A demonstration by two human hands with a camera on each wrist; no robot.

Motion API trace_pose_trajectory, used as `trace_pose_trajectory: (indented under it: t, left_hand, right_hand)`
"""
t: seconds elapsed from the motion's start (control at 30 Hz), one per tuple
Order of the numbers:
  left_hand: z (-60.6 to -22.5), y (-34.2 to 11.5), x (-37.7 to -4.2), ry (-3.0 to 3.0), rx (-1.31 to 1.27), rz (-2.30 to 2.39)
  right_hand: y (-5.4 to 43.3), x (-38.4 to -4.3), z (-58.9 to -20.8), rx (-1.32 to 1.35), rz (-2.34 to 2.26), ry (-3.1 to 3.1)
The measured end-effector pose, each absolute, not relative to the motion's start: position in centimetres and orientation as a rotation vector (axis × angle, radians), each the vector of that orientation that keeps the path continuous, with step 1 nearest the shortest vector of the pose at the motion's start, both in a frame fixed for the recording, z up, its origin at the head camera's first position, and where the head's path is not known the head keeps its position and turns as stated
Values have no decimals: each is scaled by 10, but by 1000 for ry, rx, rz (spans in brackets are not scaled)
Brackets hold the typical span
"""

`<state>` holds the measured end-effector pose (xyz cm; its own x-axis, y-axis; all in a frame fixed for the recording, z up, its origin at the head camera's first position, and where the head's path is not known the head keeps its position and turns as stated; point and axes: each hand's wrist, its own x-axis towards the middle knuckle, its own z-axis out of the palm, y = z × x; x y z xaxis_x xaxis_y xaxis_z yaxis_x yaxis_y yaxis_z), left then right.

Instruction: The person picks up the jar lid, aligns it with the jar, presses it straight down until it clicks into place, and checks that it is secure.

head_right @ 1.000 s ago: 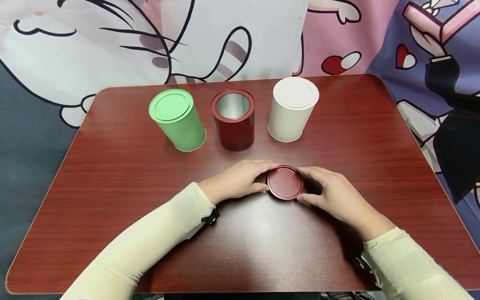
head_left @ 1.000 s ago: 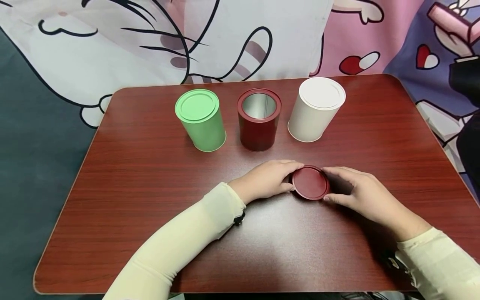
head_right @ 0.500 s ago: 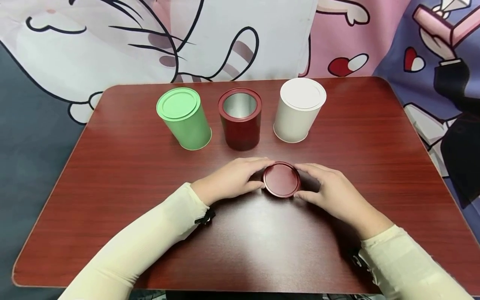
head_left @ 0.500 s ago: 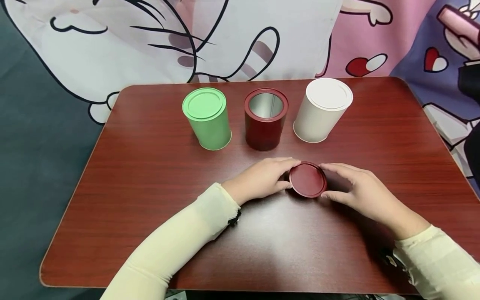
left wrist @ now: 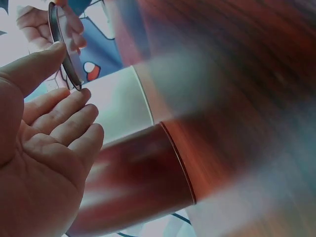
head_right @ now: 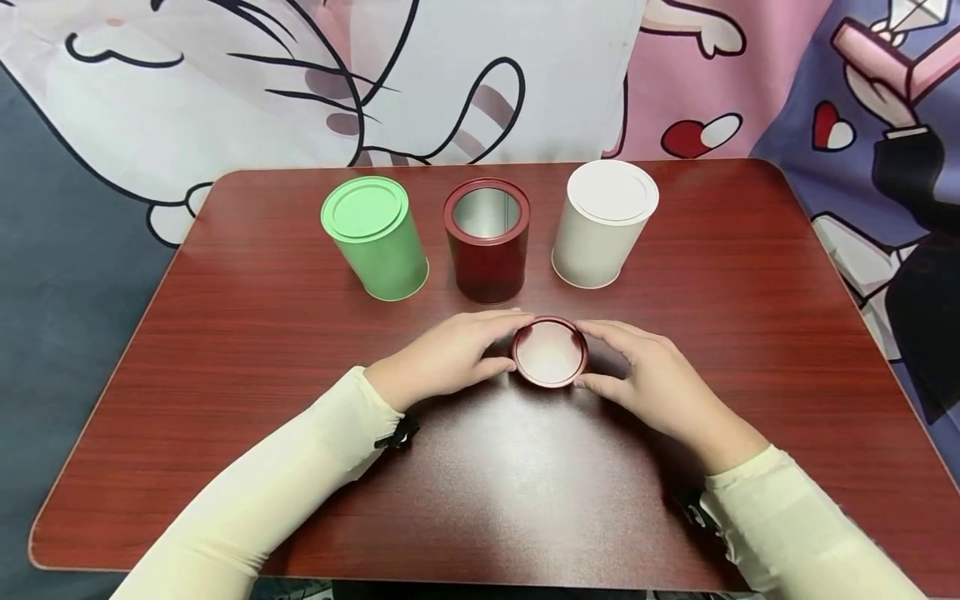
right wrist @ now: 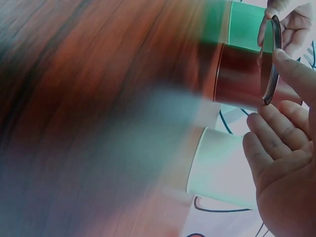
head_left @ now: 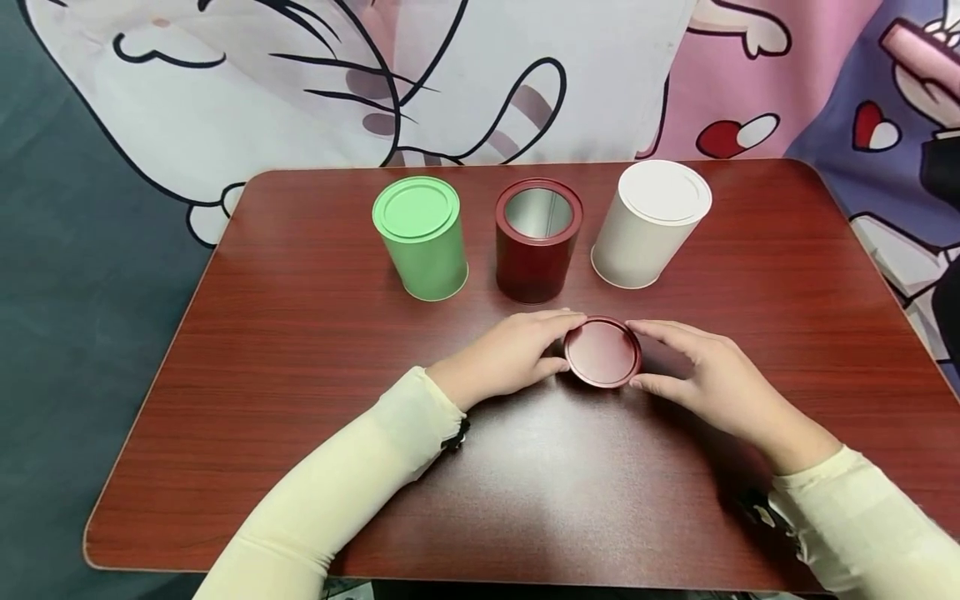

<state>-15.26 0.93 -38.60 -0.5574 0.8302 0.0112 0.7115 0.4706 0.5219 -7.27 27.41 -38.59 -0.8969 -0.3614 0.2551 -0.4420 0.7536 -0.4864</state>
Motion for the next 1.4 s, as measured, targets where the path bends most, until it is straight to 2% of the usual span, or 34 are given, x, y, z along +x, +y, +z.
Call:
trace_pose_trajectory:
  t: [1.4]
  left_hand:
    - [-343,-32,-160,2605,1370,822]
  right_hand:
    - [247,-95,-351,799,903,-2622]
